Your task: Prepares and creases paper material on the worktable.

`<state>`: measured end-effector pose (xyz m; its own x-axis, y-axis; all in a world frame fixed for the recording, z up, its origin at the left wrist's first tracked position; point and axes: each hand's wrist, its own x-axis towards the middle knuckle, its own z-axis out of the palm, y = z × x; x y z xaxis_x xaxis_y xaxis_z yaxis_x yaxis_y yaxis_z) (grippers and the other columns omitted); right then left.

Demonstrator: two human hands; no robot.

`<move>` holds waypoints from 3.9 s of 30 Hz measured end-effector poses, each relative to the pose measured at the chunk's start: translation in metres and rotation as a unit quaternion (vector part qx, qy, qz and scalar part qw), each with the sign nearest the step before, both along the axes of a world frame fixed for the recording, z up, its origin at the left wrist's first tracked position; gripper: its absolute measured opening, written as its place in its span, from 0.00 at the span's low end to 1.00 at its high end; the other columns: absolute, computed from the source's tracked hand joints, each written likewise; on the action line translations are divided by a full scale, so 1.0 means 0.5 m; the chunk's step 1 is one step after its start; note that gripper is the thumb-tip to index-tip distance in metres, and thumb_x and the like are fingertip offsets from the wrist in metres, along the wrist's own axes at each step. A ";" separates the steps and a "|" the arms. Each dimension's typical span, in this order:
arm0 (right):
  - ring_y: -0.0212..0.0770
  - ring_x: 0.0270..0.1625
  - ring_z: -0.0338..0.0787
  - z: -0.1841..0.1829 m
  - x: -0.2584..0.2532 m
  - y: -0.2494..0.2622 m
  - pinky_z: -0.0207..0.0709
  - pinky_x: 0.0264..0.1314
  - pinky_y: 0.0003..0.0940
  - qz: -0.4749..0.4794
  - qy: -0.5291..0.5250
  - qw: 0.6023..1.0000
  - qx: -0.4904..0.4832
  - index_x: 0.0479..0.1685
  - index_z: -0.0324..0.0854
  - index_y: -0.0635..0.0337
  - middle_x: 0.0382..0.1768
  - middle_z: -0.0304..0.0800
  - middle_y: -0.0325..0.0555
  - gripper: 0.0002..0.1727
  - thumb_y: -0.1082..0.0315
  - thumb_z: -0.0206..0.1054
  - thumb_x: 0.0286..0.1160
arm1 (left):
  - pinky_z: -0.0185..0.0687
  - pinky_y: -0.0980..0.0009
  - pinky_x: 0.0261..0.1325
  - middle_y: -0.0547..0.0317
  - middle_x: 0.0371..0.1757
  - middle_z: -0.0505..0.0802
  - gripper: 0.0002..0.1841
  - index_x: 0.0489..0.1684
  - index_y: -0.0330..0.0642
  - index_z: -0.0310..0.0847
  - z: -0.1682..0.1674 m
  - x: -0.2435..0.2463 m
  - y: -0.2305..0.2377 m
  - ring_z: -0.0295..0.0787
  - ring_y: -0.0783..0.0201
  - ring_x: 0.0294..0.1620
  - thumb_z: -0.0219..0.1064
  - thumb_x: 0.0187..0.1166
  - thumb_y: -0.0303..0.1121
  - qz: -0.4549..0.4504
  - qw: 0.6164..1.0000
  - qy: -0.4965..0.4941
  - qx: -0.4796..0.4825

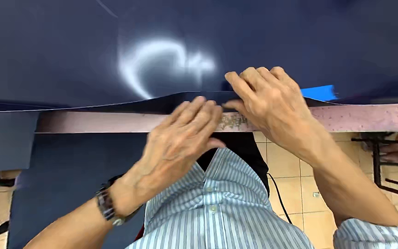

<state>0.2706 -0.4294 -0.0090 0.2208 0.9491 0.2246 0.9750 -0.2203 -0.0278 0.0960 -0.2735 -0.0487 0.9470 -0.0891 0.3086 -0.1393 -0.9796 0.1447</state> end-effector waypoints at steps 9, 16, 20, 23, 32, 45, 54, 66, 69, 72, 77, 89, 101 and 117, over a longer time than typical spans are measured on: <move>0.70 0.54 0.90 0.050 0.122 -0.285 0.76 0.55 0.66 -0.087 -0.020 0.996 -0.022 0.68 0.79 0.65 0.51 0.90 0.68 0.21 0.61 0.49 0.93 | 0.75 0.40 0.48 0.32 0.52 0.87 0.39 0.87 0.50 0.68 0.019 -0.004 0.016 0.84 0.30 0.54 0.46 0.85 0.67 0.050 0.994 0.034 0.090; 0.75 0.40 0.86 0.020 0.182 -0.207 0.71 0.38 0.73 -0.201 0.126 0.965 -0.110 0.67 0.70 0.71 0.38 0.83 0.68 0.34 0.43 0.59 0.85 | 0.71 0.40 0.73 0.26 0.68 0.82 0.49 0.76 0.26 0.72 0.017 0.029 -0.013 0.77 0.28 0.71 0.44 0.82 0.71 0.023 0.997 0.053 0.046; 0.79 0.46 0.86 0.024 0.188 -0.184 0.72 0.40 0.72 -0.215 0.088 0.962 -0.142 0.62 0.72 0.71 0.41 0.82 0.72 0.36 0.42 0.65 0.80 | 0.58 0.32 0.82 0.26 0.77 0.78 0.53 0.75 0.21 0.71 0.001 0.088 -0.088 0.74 0.30 0.79 0.44 0.80 0.73 -0.050 0.997 0.055 0.003; 0.78 0.51 0.86 0.012 0.170 -0.189 0.71 0.45 0.70 -0.203 0.032 0.975 -0.088 0.57 0.78 0.72 0.42 0.86 0.72 0.32 0.44 0.64 0.82 | 0.58 0.31 0.80 0.33 0.78 0.79 0.53 0.78 0.25 0.72 -0.013 0.154 -0.160 0.77 0.35 0.77 0.43 0.79 0.74 -0.093 0.995 0.022 0.011; 0.57 0.44 0.82 -0.063 0.019 -0.306 0.67 0.58 0.52 -0.374 -0.015 0.904 0.204 0.41 0.85 0.71 0.33 0.86 0.61 0.17 0.63 0.61 0.88 | 0.59 0.35 0.65 0.38 0.73 0.82 0.56 0.84 0.36 0.69 -0.022 0.191 -0.198 0.79 0.39 0.66 0.40 0.72 0.80 -0.053 0.996 -0.001 0.072; 0.33 0.46 0.79 -0.079 0.034 -0.239 0.63 0.58 0.42 -0.337 0.231 0.878 0.249 0.35 0.86 0.53 0.30 0.83 0.32 0.12 0.54 0.74 0.74 | 0.58 0.35 0.62 0.41 0.71 0.82 0.61 0.83 0.39 0.72 -0.020 0.210 -0.215 0.79 0.41 0.61 0.39 0.64 0.86 -0.022 0.998 0.005 0.060; 0.39 0.45 0.79 -0.083 0.020 -0.224 0.62 0.55 0.46 -0.352 0.182 0.889 0.231 0.33 0.85 0.57 0.28 0.83 0.37 0.11 0.60 0.70 0.78 | 0.59 0.34 0.58 0.41 0.69 0.82 0.59 0.84 0.39 0.70 -0.010 0.223 -0.216 0.79 0.40 0.57 0.41 0.66 0.84 -0.031 0.998 0.026 0.057; 0.58 0.40 0.82 -0.080 0.027 -0.203 0.67 0.45 0.50 -0.277 -0.003 0.950 0.141 0.32 0.81 0.69 0.27 0.83 0.56 0.12 0.67 0.66 0.78 | 0.57 0.37 0.70 0.41 0.79 0.78 0.53 0.85 0.34 0.67 -0.020 0.197 -0.206 0.76 0.40 0.73 0.43 0.76 0.76 -0.034 0.999 0.016 0.033; 0.63 0.41 0.83 -0.065 0.026 -0.196 0.69 0.44 0.52 -0.262 -0.044 0.960 0.094 0.32 0.80 0.71 0.27 0.83 0.61 0.12 0.69 0.64 0.79 | 0.56 0.39 0.83 0.43 0.85 0.75 0.46 0.85 0.33 0.67 -0.030 0.162 -0.166 0.71 0.44 0.84 0.47 0.82 0.68 -0.067 0.997 -0.004 0.039; 0.72 0.43 0.84 -0.044 0.023 -0.190 0.72 0.45 0.61 -0.243 -0.065 0.968 0.021 0.34 0.78 0.76 0.30 0.83 0.68 0.13 0.71 0.60 0.82 | 0.47 0.43 0.89 0.46 0.89 0.71 0.40 0.87 0.36 0.66 -0.054 0.081 -0.091 0.61 0.47 0.91 0.48 0.87 0.62 -0.052 0.997 -0.040 0.051; 0.74 0.40 0.80 -0.025 0.005 -0.158 0.67 0.37 0.59 -0.204 -0.141 0.963 -0.108 0.31 0.69 0.76 0.29 0.73 0.69 0.05 0.84 0.57 0.74 | 0.60 0.38 0.75 0.45 0.79 0.81 0.38 0.84 0.49 0.72 -0.037 -0.053 0.023 0.75 0.42 0.79 0.46 0.85 0.66 0.101 0.992 -0.020 0.074; 0.61 0.44 0.82 -0.018 -0.015 -0.145 0.71 0.43 0.46 -0.124 -0.295 0.914 -0.251 0.37 0.72 0.80 0.36 0.76 0.66 0.05 0.84 0.55 0.80 | 0.80 0.63 0.35 0.68 0.31 0.91 0.30 0.68 0.42 0.71 0.041 0.052 0.065 0.87 0.70 0.30 0.61 0.82 0.59 0.240 0.927 -0.061 -0.283; 0.71 0.81 0.70 -0.025 0.045 -0.079 0.62 0.83 0.55 -0.191 0.083 0.965 0.158 0.28 0.72 0.78 0.72 0.70 0.83 0.30 0.55 0.54 0.92 | 0.65 0.66 0.68 0.60 0.56 0.90 0.17 0.45 0.48 0.94 0.020 0.029 0.116 0.77 0.66 0.64 0.67 0.81 0.51 0.117 0.941 -0.022 -0.316; 0.80 0.93 0.32 -0.086 0.045 -0.044 0.31 0.84 0.82 -0.212 0.085 0.973 0.045 0.99 0.38 0.47 0.94 0.28 0.73 0.54 0.21 0.34 0.78 | 0.70 0.85 0.29 0.71 0.24 0.83 0.10 0.27 0.44 0.80 0.022 0.051 0.096 0.77 0.83 0.25 0.68 0.82 0.34 0.083 0.898 -0.093 -0.423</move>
<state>0.2932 -0.4513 -0.0521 0.6292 0.7431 0.2278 0.7767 -0.5906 -0.2190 0.1213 -0.2254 -0.0378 0.8509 0.3890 0.3531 -0.1000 -0.5398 0.8358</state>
